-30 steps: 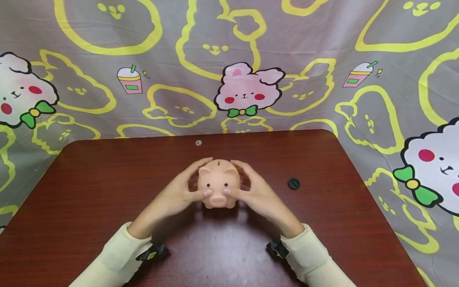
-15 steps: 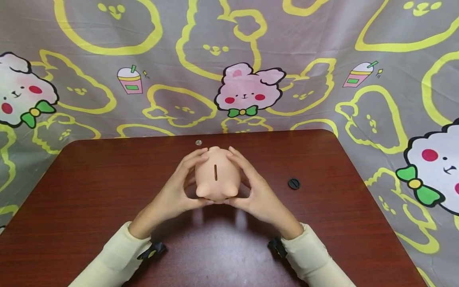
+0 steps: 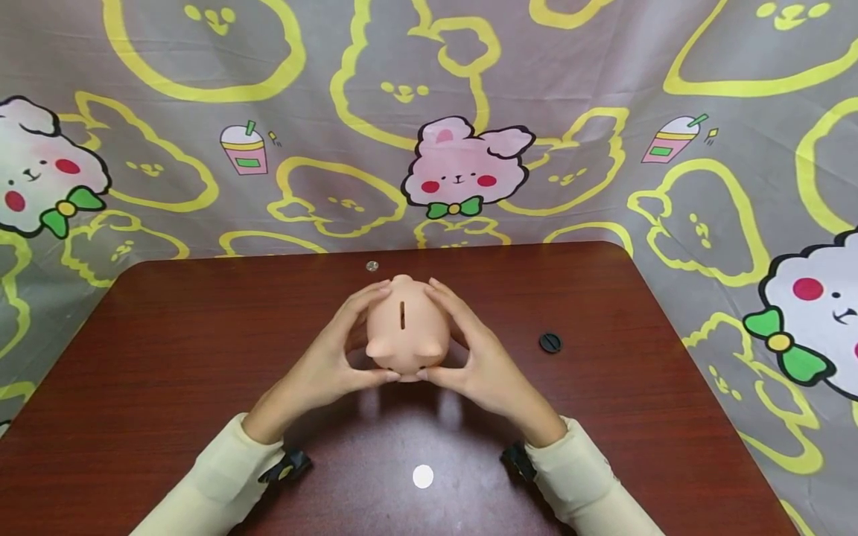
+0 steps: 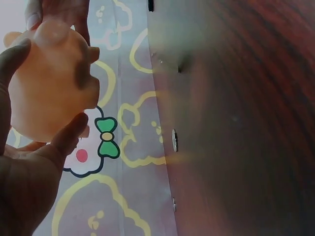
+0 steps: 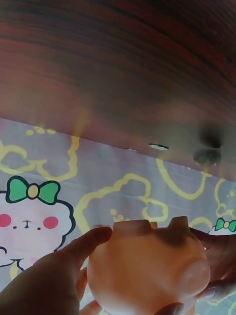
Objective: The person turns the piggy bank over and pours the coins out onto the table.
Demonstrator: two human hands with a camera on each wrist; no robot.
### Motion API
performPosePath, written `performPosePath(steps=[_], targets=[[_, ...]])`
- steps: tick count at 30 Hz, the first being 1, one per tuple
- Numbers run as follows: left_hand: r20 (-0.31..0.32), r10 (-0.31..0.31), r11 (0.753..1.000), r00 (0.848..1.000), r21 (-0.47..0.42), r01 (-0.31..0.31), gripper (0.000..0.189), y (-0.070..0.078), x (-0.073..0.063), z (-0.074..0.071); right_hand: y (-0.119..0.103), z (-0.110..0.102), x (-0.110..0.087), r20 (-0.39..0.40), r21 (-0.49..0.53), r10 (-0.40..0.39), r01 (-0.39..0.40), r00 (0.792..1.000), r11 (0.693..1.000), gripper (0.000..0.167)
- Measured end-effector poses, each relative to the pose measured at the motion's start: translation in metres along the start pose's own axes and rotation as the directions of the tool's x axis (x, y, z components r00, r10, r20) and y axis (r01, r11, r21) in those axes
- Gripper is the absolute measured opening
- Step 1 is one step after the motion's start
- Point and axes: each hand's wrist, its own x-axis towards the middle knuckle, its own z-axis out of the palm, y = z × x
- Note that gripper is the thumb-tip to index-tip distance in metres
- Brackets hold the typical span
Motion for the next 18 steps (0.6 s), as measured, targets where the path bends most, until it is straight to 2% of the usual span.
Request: performPosePath(steps=[3,8,13,18], targets=[[0.016,-0.072,0.994,0.997,-0.087,0.073,0.105,-0.0018,0.0002,0.0012,0.0001,-0.0004,0.0003,-0.010,-0.007,0.044,-0.044,0.999,0.999,0.099],[0.021,-0.182,0.964,0.983,-0.193,0.182,0.093,-0.0017,0.0010,0.0032,0.0014,-0.0007,0.0010,-0.047,-0.006,0.118,-0.119,0.992,0.993,0.087],[0.024,-0.257,0.943,0.966,-0.214,0.256,0.076,-0.0008,0.0015,0.0049,0.0037,0.0006,0.0038,-0.096,-0.003,0.194,-0.195,0.976,0.981,0.071],[0.023,-0.303,0.940,0.953,-0.159,0.303,0.065,0.0004,0.0020,0.0042,0.0038,0.0022,0.0069,-0.117,0.016,0.273,-0.273,0.955,0.962,0.057]])
